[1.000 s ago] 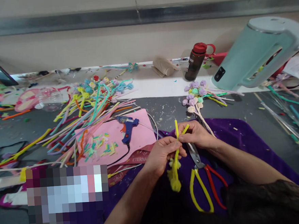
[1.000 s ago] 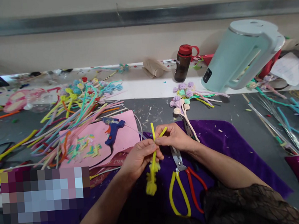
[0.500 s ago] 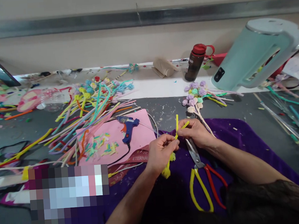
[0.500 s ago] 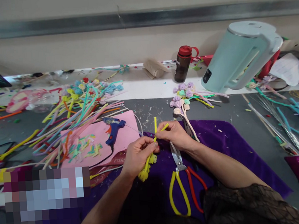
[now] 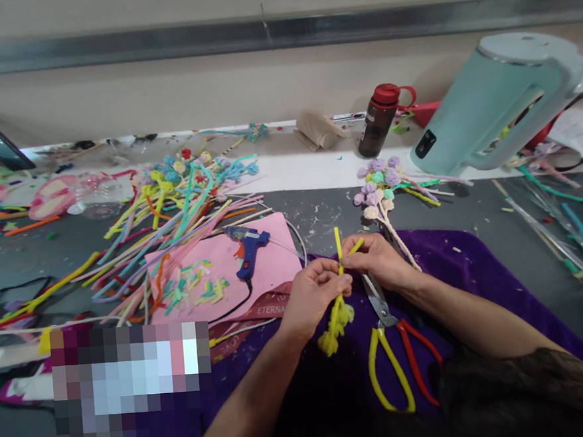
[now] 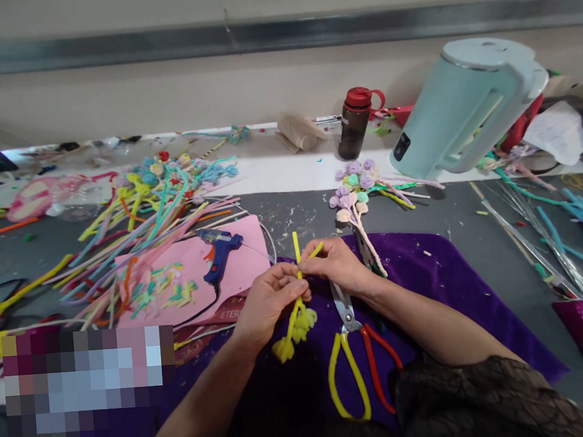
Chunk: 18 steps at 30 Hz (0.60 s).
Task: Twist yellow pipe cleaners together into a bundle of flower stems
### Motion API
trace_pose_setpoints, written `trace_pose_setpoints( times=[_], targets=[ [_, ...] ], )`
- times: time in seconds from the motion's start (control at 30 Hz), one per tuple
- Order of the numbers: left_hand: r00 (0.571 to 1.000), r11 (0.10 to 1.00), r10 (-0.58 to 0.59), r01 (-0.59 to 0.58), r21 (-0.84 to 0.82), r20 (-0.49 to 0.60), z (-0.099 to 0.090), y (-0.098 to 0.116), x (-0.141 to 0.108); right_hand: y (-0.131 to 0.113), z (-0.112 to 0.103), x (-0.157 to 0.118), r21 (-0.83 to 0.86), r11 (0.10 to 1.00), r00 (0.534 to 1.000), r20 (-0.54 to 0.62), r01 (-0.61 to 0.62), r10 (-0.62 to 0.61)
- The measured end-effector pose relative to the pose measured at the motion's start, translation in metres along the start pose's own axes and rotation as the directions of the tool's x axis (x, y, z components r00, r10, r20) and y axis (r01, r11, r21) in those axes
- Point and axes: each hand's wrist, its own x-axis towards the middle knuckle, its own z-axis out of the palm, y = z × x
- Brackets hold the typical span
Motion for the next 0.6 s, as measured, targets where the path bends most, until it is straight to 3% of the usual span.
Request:
trace_pose_setpoints(
  times=[0.1,0.23,0.33,0.43,0.53,0.6],
  targets=[
    [0.994,0.991,0.099,-0.096,0.09,-0.038,-0.003,-0.004,0.0,0.0,0.002,-0.003,-0.028,0.999,0.999,0.025,0.024,-0.023],
    [0.994,0.985,0.101,-0.094,0.144,-0.042,-0.005,-0.003,-0.003,-0.001,0.0,-0.004,-0.041,0.998,0.998,0.053,0.048,-0.046],
    [0.999,0.998,0.04,-0.041,0.052,0.019,-0.004,0.001,-0.005,-0.002,-0.004,-0.004,-0.026,0.999,0.99,0.135,0.047,-0.043],
    [0.985,0.991,-0.065,0.083,-0.109,0.161,-0.004,0.001,-0.004,-0.002,-0.008,-0.004,-0.002,0.998,0.976,0.211,0.064,-0.063],
    [0.951,0.952,-0.107,0.183,-0.247,0.29,-0.004,-0.001,-0.001,0.0,-0.009,-0.003,0.016,0.998,0.972,0.228,0.059,-0.061],
    [0.946,0.934,-0.112,0.204,-0.293,0.303,-0.005,-0.002,0.001,0.001,-0.008,-0.003,0.017,0.999,0.974,0.219,0.049,-0.051]
  ],
)
